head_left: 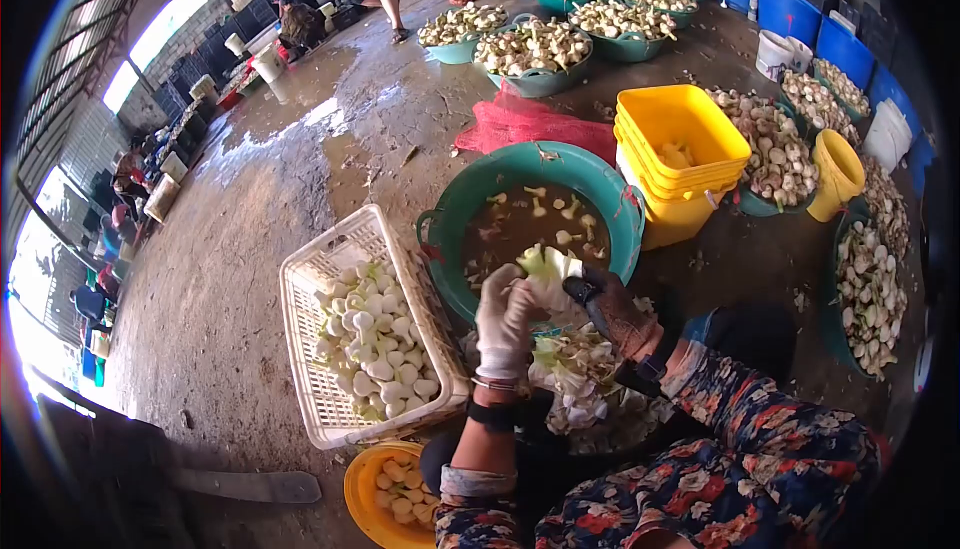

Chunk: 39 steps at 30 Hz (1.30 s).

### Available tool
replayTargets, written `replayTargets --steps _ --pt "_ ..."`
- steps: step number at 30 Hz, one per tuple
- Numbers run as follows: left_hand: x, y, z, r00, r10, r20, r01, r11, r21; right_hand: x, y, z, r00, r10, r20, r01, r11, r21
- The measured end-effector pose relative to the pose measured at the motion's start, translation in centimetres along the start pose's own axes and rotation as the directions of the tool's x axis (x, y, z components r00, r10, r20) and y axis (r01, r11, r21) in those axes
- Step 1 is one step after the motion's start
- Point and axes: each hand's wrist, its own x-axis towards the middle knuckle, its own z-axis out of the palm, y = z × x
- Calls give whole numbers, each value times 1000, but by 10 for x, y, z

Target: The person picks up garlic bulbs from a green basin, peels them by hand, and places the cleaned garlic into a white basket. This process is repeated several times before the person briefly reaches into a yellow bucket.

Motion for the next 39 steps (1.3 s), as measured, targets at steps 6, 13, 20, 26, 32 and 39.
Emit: replayTargets --steps 6,13,20,26,32,39 --pt "1 -22 0 987 -160 15 158 953 -260 -4 7 3 981 -61 185 22 978 207" --pt "2 -13 -16 965 -159 210 261 684 -682 17 -3 -37 967 102 235 -247 619 746" --pt "4 -26 -11 970 -115 215 228 739 -634 -3 76 -64 940 337 -60 -301 897 325" --pt "3 -5 -19 955 -152 255 297 490 -819 -49 57 -58 827 273 491 211 659 -722" --pt "-40 60 -81 949 253 -188 -135 866 482 -20 67 -73 974 33 225 104 815 -570" --pt "-188 63 -246 718 297 -630 538 338 772 27 80 -73 1000 4 -2 -5 821 -570"
